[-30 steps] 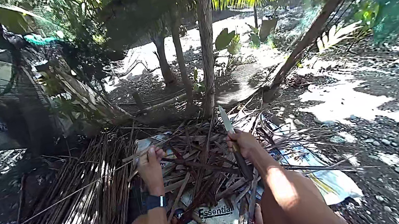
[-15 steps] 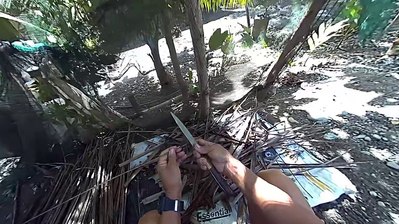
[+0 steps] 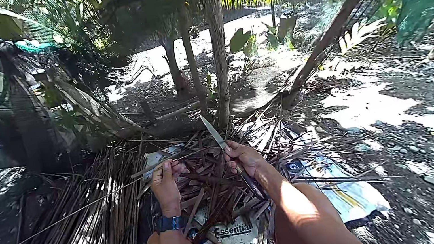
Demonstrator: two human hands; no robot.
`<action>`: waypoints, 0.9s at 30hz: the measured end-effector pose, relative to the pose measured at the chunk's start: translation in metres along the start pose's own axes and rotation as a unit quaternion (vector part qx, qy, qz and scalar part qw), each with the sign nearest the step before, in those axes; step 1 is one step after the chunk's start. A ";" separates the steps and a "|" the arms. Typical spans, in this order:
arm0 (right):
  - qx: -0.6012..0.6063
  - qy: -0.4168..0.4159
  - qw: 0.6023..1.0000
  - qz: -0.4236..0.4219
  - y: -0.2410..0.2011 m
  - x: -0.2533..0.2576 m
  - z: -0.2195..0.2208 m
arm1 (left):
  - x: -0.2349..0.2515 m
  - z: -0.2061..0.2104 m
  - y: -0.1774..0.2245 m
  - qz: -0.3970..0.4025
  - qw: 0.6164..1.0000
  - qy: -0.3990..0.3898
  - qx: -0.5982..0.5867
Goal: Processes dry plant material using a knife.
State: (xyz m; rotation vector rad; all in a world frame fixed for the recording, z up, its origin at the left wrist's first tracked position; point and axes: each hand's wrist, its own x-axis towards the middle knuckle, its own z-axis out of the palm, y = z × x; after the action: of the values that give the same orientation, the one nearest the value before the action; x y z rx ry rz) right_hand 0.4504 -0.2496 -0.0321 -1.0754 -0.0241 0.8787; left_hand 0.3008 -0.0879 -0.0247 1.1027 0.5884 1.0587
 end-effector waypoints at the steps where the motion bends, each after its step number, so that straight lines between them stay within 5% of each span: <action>1: 0.003 0.032 0.999 -0.004 -0.004 0.003 -0.006 | 0.007 -0.009 0.006 0.011 0.999 0.030 -0.009; 3: 0.049 0.110 0.992 -0.025 -0.015 0.008 -0.023 | 0.021 -0.027 0.017 0.010 0.994 0.107 -0.037; 6: 0.090 0.134 0.986 -0.049 -0.024 0.004 -0.022 | 0.017 -0.023 0.018 -0.019 0.994 0.105 -0.022; 12: -0.026 -0.115 0.993 -0.020 0.019 -0.020 0.022 | -0.010 0.011 -0.003 -0.055 0.998 0.029 0.002; 16: -0.020 -0.193 0.981 0.006 0.037 -0.021 0.043 | -0.021 0.024 -0.013 -0.042 0.999 -0.009 0.003; 27: 0.059 -0.101 0.993 0.006 0.028 -0.014 0.035 | -0.024 0.026 -0.011 -0.050 0.998 -0.024 -0.012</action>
State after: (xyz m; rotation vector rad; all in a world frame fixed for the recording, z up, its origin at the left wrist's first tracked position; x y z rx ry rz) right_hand 0.4091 -0.2269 -0.0305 -0.8745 -0.1329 0.9850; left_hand 0.3165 -0.1214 -0.0280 1.0641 0.5856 0.9474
